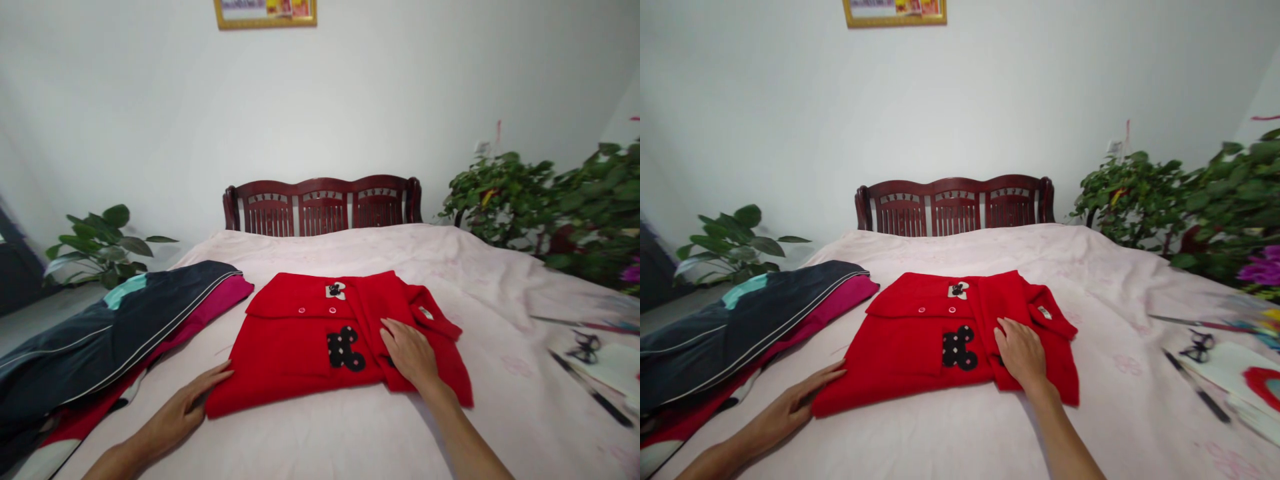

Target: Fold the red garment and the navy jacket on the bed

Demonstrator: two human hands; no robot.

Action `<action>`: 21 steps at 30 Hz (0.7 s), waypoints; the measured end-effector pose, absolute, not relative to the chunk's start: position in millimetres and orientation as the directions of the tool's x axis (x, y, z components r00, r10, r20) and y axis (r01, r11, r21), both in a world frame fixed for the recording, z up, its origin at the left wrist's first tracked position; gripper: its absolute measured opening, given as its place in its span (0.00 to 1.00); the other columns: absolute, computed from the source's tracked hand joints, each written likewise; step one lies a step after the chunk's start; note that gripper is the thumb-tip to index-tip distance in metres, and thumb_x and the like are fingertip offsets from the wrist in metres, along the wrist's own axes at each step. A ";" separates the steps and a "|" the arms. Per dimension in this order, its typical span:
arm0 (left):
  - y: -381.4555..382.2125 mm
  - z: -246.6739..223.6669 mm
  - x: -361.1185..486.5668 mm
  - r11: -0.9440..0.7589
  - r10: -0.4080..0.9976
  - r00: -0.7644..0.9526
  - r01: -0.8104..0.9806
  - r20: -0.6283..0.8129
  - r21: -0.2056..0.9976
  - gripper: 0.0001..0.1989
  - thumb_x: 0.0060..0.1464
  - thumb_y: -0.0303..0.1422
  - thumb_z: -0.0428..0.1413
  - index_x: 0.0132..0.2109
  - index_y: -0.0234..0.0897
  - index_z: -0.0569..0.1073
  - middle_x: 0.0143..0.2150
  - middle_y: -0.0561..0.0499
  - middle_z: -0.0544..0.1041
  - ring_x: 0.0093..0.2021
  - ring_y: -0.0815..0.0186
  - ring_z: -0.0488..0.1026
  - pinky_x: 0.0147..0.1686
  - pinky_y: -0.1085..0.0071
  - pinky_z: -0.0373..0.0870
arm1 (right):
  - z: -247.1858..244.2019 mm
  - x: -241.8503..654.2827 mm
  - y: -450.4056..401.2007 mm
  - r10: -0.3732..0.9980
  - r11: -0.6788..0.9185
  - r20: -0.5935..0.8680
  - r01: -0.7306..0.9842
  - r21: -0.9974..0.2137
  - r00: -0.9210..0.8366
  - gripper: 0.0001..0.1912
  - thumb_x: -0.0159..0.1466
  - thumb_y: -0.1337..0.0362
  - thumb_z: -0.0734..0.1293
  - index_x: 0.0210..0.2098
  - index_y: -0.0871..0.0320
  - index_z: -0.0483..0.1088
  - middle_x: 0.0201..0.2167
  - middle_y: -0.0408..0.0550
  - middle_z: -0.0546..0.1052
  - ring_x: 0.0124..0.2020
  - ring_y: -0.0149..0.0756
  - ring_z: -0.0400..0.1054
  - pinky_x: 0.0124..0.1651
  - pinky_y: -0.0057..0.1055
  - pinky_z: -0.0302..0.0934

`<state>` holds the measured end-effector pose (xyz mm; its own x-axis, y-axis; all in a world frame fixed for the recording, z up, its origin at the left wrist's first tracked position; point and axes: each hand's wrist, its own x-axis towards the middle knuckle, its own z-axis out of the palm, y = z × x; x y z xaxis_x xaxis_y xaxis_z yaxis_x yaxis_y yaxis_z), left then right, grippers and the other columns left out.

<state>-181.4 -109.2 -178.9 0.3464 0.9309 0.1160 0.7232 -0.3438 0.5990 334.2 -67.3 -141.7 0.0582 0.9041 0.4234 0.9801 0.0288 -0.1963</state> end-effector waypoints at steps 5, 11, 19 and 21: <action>-115.8 -172.7 -181.9 -0.360 0.920 0.387 0.755 0.071 0.548 0.41 0.46 0.25 0.52 0.67 0.57 0.64 0.73 0.61 0.55 0.72 0.55 0.52 0.70 0.58 0.49 | -141.6 334.9 -66.9 0.906 0.025 0.420 0.984 -0.176 0.052 0.26 0.71 0.57 0.52 0.59 0.60 0.70 0.58 0.52 0.75 0.58 0.43 0.68 0.62 0.40 0.57; -115.6 -162.1 -182.8 -0.376 0.900 0.436 0.769 0.005 0.518 0.42 0.48 0.32 0.60 0.69 0.59 0.57 0.74 0.58 0.51 0.72 0.51 0.51 0.68 0.55 0.52 | -141.5 333.9 -69.0 0.901 0.033 0.431 0.982 -0.184 0.051 0.25 0.71 0.58 0.53 0.58 0.60 0.71 0.58 0.52 0.75 0.58 0.43 0.68 0.62 0.40 0.57; -102.3 -181.0 -176.5 -0.339 0.941 0.247 0.713 0.232 0.614 0.24 0.61 0.45 0.52 0.63 0.49 0.70 0.70 0.50 0.63 0.70 0.54 0.57 0.68 0.55 0.55 | -140.5 335.3 -67.6 0.907 0.040 0.417 0.970 -0.241 0.066 0.25 0.70 0.58 0.53 0.58 0.61 0.71 0.58 0.54 0.74 0.59 0.46 0.68 0.63 0.43 0.57; -86.5 -168.7 -166.3 -0.332 0.940 0.181 0.689 0.290 0.645 0.24 0.61 0.47 0.51 0.59 0.45 0.73 0.65 0.47 0.70 0.65 0.54 0.65 0.64 0.59 0.62 | -141.7 334.6 -66.7 0.907 0.039 0.414 0.965 -0.258 0.074 0.25 0.69 0.57 0.53 0.58 0.60 0.71 0.58 0.54 0.74 0.59 0.46 0.67 0.63 0.43 0.56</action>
<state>-166.3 -86.5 -168.7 0.1811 0.9396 0.2904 0.6888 -0.3320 0.6445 334.6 -66.7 -141.7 0.0745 0.9070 0.4145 0.9653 0.0387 -0.2582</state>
